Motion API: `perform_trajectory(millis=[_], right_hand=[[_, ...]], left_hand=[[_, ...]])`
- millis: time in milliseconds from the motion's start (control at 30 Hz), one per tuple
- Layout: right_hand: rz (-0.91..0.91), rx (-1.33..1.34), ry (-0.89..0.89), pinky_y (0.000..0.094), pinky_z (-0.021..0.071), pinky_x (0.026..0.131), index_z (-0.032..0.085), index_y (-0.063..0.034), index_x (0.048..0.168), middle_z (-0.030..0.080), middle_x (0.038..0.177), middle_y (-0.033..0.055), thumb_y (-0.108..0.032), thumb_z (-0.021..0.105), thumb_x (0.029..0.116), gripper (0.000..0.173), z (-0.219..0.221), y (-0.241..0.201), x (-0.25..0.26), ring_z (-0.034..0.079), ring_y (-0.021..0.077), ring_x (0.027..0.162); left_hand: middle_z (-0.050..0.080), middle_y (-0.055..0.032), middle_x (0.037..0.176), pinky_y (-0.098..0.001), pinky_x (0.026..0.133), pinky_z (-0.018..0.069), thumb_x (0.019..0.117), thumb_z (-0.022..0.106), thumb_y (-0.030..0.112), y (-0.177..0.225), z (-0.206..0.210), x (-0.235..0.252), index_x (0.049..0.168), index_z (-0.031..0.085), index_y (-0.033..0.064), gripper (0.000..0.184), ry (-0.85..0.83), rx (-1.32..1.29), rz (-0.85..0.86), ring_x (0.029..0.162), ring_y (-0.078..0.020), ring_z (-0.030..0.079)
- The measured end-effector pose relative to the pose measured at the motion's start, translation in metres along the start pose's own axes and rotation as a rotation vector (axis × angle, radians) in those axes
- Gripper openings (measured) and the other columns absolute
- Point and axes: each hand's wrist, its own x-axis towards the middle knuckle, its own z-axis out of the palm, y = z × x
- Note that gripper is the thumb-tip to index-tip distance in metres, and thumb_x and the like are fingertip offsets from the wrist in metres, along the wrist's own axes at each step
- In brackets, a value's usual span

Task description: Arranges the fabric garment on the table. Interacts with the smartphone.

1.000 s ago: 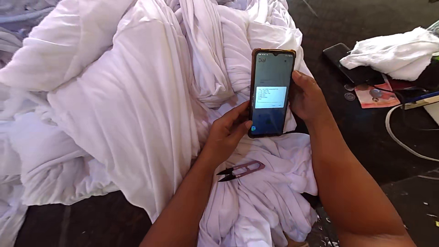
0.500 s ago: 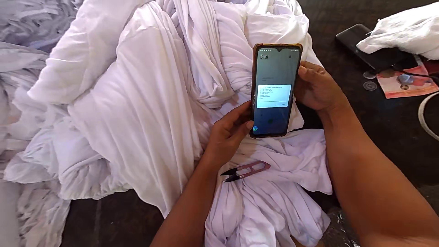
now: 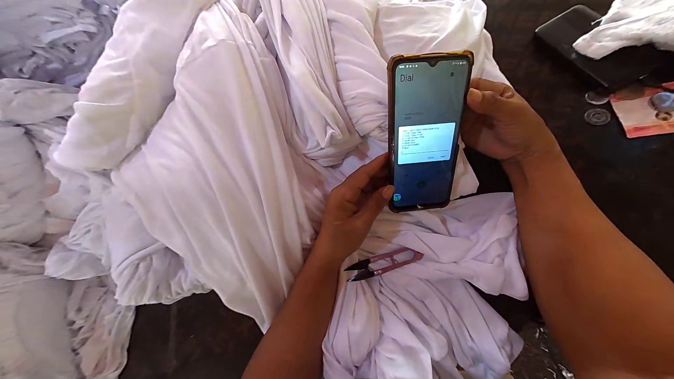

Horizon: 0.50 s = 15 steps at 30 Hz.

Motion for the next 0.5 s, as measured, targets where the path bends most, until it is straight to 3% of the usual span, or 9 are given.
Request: perform_trajectory(millis=[500], right_hand=[[-0.004,-0.013,-0.041,0.0255,0.0594,0.088,0.074,-0.0146,0.113,0.076,0.105,-0.0033,-0.026,0.061,0.1020,0.020,-0.0031,-0.0010,0.0017,0.071,0.0061,0.098]], left_hand=[[0.065,-0.0092,0.131,-0.0281,0.098,0.0557,0.1007,0.054,-0.001,0.0008,0.0021,-0.0011,0.145,0.047,-0.0064,0.045,0.008,0.001,0.003,0.110,-0.0102,0.067]])
